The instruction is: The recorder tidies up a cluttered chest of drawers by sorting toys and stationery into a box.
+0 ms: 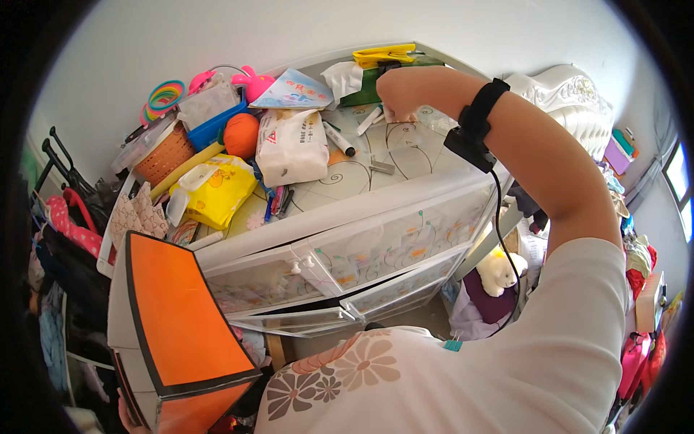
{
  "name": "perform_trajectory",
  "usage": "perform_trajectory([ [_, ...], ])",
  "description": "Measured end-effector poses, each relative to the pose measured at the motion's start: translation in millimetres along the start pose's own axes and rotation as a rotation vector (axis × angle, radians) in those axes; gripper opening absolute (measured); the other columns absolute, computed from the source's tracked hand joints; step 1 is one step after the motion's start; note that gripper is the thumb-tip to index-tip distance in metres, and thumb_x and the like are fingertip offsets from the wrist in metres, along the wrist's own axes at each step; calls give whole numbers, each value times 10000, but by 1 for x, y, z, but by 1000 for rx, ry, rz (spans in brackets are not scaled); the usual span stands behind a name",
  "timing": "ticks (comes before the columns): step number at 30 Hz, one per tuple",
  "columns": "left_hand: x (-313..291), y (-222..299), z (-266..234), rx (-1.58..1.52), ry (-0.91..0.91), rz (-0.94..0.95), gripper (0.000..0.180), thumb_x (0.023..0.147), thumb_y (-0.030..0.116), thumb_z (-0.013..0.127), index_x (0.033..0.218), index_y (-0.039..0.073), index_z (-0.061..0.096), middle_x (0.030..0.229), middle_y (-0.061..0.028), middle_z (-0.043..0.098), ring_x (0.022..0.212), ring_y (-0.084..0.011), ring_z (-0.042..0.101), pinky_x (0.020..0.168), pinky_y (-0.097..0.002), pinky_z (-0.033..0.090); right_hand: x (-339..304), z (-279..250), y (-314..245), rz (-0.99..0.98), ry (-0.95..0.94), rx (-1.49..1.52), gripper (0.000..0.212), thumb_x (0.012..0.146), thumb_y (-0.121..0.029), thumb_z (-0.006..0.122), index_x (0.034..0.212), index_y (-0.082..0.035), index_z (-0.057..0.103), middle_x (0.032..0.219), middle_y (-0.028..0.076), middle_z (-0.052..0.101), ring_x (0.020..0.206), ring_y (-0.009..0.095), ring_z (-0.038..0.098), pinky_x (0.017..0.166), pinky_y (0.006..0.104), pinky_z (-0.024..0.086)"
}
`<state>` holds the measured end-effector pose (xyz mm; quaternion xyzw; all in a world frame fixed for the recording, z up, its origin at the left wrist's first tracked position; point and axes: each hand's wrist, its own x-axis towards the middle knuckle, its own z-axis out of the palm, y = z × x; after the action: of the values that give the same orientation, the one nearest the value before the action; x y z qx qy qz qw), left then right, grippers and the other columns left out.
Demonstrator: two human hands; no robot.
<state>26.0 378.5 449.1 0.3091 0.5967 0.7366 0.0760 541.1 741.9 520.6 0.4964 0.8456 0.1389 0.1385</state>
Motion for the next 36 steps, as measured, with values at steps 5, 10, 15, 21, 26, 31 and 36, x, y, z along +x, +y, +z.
perform_trajectory([
  [5, 2, -11, -1, -9, -34, 15, 788, 768, 192, 724, 1431, 52, 320, 1544, -198, 172, 1392, -355, 295, 1109, -491, 354, -5, 6, -4, -62, -6, 14, 52, 630, -81, 637, 632, -31, 623, 646, 169, 581, 626, 348, 567, 567, 459, 436],
  [10, 5, -19, -6, -26, -65, 19, 781, 764, 170, 717, 1429, 52, 324, 1547, -194, 162, 1393, -355, 293, 1111, -490, 353, -8, 15, -5, 65, 96, 16, 95, 648, -91, 645, 731, -45, 643, 748, 149, 616, 737, 341, 602, 622, 434, 465],
  [15, 7, -24, -12, -26, -79, 22, 773, 761, 148, 710, 1426, 53, 327, 1551, -191, 151, 1394, -354, 291, 1112, -489, 352, -13, 12, -8, 179, 144, 198, 95, 687, -102, 652, 757, -39, 638, 826, 133, 647, 824, 331, 628, 675, 417, 489],
  [21, 7, -28, -20, -49, -115, 43, 766, 756, 121, 702, 1423, 53, 332, 1556, -187, 139, 1396, -353, 289, 1113, -488, 351, -29, 17, -3, 122, 414, 98, 137, 762, -156, 661, 848, -49, 653, 818, 116, 653, 823, 312, 628, 692, 397, 490],
  [26, 10, -30, -29, -69, -153, 58, 760, 753, 99, 695, 1421, 54, 335, 1560, -183, 129, 1397, -353, 287, 1115, -488, 350, -81, -17, -39, 166, 684, 327, 196, 807, -232, 694, 855, -46, 653, 825, 111, 659, 794, 266, 632, 690, 373, 493],
  [31, 30, -39, -37, -89, -241, 81, 756, 749, 77, 688, 1419, 54, 339, 1564, -180, 119, 1398, -352, 285, 1116, -487, 349, -171, -50, -80, 161, 901, 134, 144, 884, -204, 650, 959, -81, 659, 782, 55, 652, 711, 201, 607, 608, 330, 488],
  [36, 71, -67, -46, -155, -452, 101, 752, 746, 55, 682, 1416, 55, 343, 1568, -176, 109, 1399, -352, 283, 1117, -486, 348, -278, -5, -104, 523, 1069, 136, 180, 823, -93, 710, 993, -48, 672, 894, 28, 655, 749, 107, 596, 634, 258, 469],
])
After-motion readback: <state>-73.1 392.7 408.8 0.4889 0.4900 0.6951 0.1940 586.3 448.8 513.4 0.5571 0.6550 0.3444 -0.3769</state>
